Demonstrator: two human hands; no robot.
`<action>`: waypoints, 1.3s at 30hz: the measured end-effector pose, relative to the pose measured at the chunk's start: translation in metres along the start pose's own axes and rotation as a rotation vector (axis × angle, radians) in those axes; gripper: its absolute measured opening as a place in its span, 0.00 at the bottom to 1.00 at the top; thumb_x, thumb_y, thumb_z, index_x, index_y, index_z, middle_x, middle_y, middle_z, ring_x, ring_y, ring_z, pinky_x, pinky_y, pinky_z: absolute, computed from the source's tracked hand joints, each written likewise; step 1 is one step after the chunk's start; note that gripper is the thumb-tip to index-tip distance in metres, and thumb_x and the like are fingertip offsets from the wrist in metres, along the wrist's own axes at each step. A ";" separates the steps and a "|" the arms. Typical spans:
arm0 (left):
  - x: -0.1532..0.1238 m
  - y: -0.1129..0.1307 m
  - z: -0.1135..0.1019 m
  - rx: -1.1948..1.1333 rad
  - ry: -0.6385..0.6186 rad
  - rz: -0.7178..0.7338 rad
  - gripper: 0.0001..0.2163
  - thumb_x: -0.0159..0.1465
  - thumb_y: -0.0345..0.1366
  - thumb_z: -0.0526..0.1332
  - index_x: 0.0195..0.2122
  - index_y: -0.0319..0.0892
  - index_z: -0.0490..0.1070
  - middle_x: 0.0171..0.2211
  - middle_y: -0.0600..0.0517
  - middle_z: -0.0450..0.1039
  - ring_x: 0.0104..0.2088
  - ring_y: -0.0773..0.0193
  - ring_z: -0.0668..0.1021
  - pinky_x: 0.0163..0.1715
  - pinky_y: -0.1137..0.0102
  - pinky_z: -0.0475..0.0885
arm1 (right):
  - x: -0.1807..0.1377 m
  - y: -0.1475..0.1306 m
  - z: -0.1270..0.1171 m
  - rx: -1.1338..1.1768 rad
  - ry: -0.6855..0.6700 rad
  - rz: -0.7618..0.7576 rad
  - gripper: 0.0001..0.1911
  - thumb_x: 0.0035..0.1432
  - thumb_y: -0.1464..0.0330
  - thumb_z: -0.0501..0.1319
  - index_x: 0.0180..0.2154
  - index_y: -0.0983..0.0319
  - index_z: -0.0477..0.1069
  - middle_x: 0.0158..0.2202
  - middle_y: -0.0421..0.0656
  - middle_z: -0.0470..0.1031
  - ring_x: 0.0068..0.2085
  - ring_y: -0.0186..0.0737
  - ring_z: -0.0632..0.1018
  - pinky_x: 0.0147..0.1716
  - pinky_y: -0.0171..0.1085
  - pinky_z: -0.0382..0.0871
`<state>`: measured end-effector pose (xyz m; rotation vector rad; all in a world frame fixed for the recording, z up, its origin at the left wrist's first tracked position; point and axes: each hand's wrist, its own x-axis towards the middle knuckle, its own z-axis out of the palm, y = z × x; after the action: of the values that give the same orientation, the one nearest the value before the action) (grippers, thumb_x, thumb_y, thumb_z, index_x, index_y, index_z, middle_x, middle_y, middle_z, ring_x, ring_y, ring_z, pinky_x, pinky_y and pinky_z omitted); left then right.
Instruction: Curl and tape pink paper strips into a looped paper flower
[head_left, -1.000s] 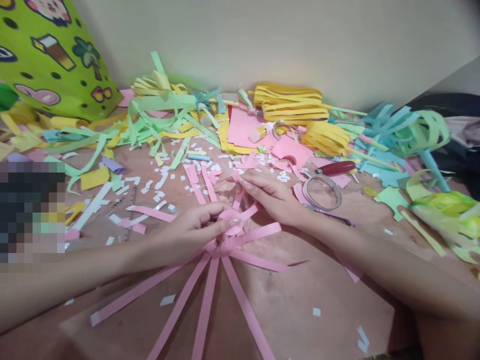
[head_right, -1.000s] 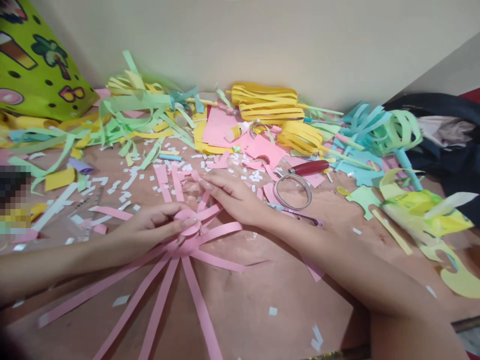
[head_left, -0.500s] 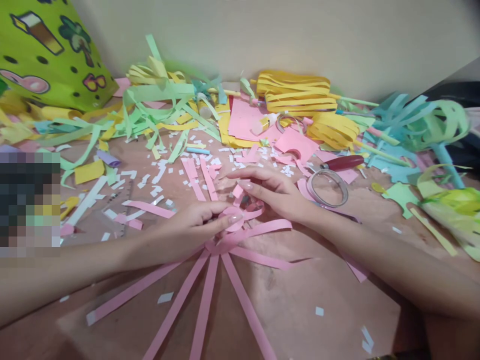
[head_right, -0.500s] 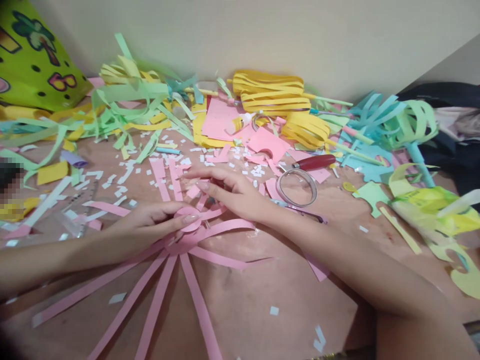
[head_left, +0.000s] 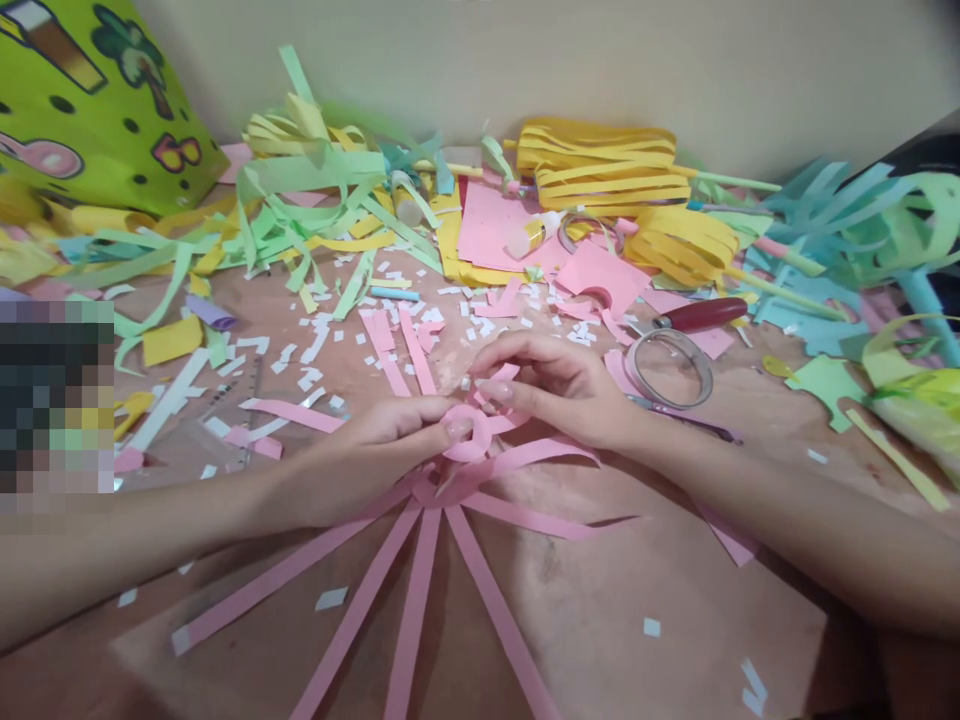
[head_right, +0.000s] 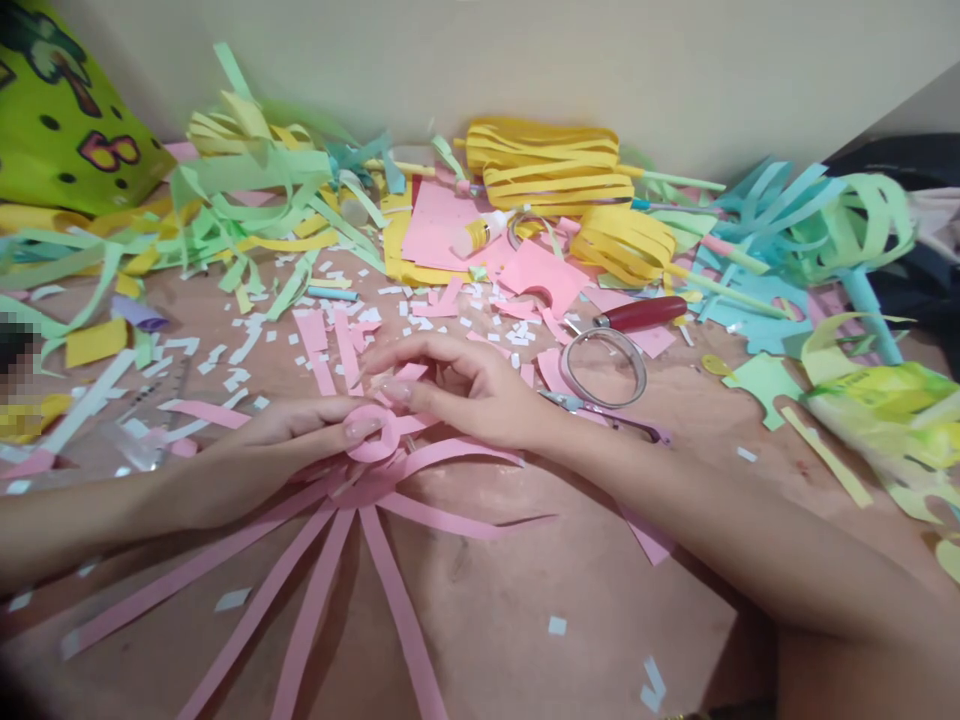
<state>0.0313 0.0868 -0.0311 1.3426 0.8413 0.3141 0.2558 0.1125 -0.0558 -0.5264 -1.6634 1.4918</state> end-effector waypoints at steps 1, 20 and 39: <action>0.000 0.001 0.000 0.018 0.016 -0.013 0.19 0.73 0.51 0.55 0.33 0.40 0.69 0.30 0.56 0.65 0.30 0.69 0.67 0.32 0.75 0.64 | 0.000 0.000 0.000 0.008 -0.001 0.002 0.09 0.65 0.74 0.64 0.47 0.62 0.77 0.47 0.41 0.80 0.42 0.26 0.80 0.40 0.26 0.76; -0.002 0.000 -0.003 0.271 0.052 0.090 0.18 0.74 0.45 0.49 0.38 0.40 0.73 0.38 0.52 0.75 0.39 0.66 0.75 0.41 0.75 0.70 | 0.000 -0.003 -0.002 -0.120 -0.116 0.045 0.13 0.67 0.70 0.62 0.53 0.63 0.72 0.43 0.42 0.75 0.38 0.27 0.76 0.36 0.27 0.73; -0.001 0.015 0.005 0.224 0.099 0.072 0.16 0.70 0.44 0.49 0.29 0.43 0.66 0.28 0.54 0.67 0.29 0.66 0.68 0.31 0.73 0.68 | 0.000 -0.004 -0.001 -0.023 -0.134 0.047 0.13 0.66 0.71 0.62 0.52 0.63 0.70 0.51 0.45 0.74 0.43 0.28 0.77 0.42 0.29 0.74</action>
<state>0.0376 0.0858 -0.0169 1.5790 0.9331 0.3525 0.2575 0.1123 -0.0518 -0.4903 -1.7839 1.5729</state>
